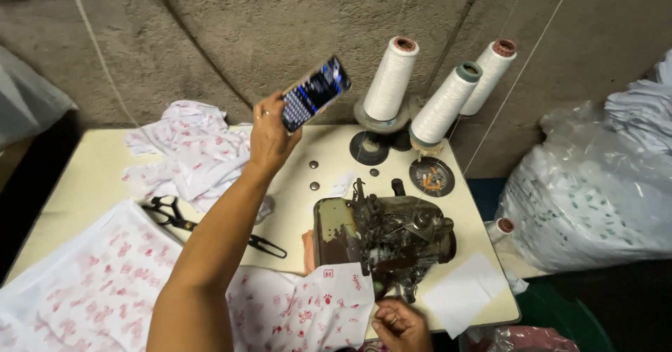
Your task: Sewing small strips of patterned fabric together using an industrial sewing machine.
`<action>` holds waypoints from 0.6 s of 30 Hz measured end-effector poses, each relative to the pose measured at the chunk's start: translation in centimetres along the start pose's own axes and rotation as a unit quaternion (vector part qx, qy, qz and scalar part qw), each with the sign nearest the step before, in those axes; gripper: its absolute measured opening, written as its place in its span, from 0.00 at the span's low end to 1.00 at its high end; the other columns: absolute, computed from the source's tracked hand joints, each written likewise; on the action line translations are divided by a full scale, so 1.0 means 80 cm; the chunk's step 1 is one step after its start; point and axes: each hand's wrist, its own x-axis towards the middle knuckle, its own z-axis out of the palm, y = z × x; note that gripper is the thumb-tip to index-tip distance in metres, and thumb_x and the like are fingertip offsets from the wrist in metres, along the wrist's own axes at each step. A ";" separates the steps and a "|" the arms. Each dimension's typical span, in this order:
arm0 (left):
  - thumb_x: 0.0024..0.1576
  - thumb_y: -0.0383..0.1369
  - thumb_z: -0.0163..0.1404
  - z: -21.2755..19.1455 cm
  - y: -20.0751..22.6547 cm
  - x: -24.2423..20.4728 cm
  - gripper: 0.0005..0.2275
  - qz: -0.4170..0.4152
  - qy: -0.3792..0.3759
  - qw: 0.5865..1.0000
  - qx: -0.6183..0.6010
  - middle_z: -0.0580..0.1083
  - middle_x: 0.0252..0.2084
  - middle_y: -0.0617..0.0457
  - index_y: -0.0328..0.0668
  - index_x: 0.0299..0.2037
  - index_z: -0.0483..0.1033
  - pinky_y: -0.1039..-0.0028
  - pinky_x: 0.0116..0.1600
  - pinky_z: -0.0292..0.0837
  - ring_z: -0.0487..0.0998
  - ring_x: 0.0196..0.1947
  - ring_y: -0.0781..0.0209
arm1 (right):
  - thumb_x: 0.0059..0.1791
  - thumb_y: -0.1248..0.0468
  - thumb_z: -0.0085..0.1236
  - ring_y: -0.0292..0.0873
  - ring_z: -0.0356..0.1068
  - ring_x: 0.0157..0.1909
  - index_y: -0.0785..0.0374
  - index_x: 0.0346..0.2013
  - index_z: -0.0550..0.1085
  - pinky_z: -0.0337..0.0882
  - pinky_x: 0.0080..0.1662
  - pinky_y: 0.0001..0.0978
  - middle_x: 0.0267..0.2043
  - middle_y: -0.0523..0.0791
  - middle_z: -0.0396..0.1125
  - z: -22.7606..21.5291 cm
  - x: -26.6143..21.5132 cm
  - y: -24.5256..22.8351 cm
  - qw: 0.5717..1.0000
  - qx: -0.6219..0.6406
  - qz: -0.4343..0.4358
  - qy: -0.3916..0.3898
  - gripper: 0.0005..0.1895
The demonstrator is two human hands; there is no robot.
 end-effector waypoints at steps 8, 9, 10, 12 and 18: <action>0.35 0.20 0.57 0.100 -0.057 -0.046 0.33 0.053 -0.135 0.988 0.045 0.66 0.65 0.30 0.27 0.57 0.66 0.52 0.60 0.70 0.66 0.56 0.31 | 0.35 0.77 0.77 0.40 0.77 0.26 0.68 0.36 0.84 0.75 0.32 0.28 0.28 0.48 0.79 0.001 0.002 0.025 0.999 0.034 -0.030 0.019 0.16; 0.35 0.24 0.63 0.106 -0.059 -0.047 0.35 0.070 -0.142 0.986 0.056 0.65 0.65 0.30 0.27 0.57 0.65 0.52 0.62 0.69 0.67 0.56 0.32 | 0.36 0.75 0.78 0.39 0.77 0.27 0.65 0.34 0.85 0.72 0.30 0.27 0.29 0.45 0.80 0.000 0.000 0.021 1.000 0.009 -0.018 0.016 0.14; 0.34 0.28 0.69 0.112 -0.061 -0.048 0.39 0.086 -0.148 0.983 0.066 0.65 0.65 0.30 0.26 0.58 0.64 0.53 0.63 0.68 0.67 0.56 0.33 | 0.36 0.73 0.79 0.37 0.78 0.28 0.62 0.33 0.85 0.69 0.29 0.26 0.29 0.43 0.80 -0.002 -0.002 0.017 1.000 -0.017 -0.006 0.013 0.13; 0.34 0.30 0.70 0.127 -0.070 -0.052 0.41 0.086 -0.170 0.978 0.082 0.65 0.65 0.31 0.27 0.60 0.63 0.55 0.68 0.63 0.65 0.61 0.35 | 0.37 0.73 0.79 0.38 0.78 0.29 0.64 0.32 0.86 0.72 0.32 0.26 0.28 0.45 0.80 -0.002 -0.006 0.010 0.999 -0.016 0.027 0.019 0.12; 0.41 0.32 0.63 0.165 -0.103 -0.052 0.37 0.097 -0.227 0.955 0.162 0.65 0.69 0.35 0.30 0.64 0.64 0.58 0.74 0.56 0.64 0.67 0.40 | 0.40 0.76 0.77 0.35 0.75 0.36 0.65 0.38 0.84 0.74 0.42 0.26 0.32 0.43 0.78 -0.027 0.022 0.092 0.995 0.007 0.072 -0.063 0.14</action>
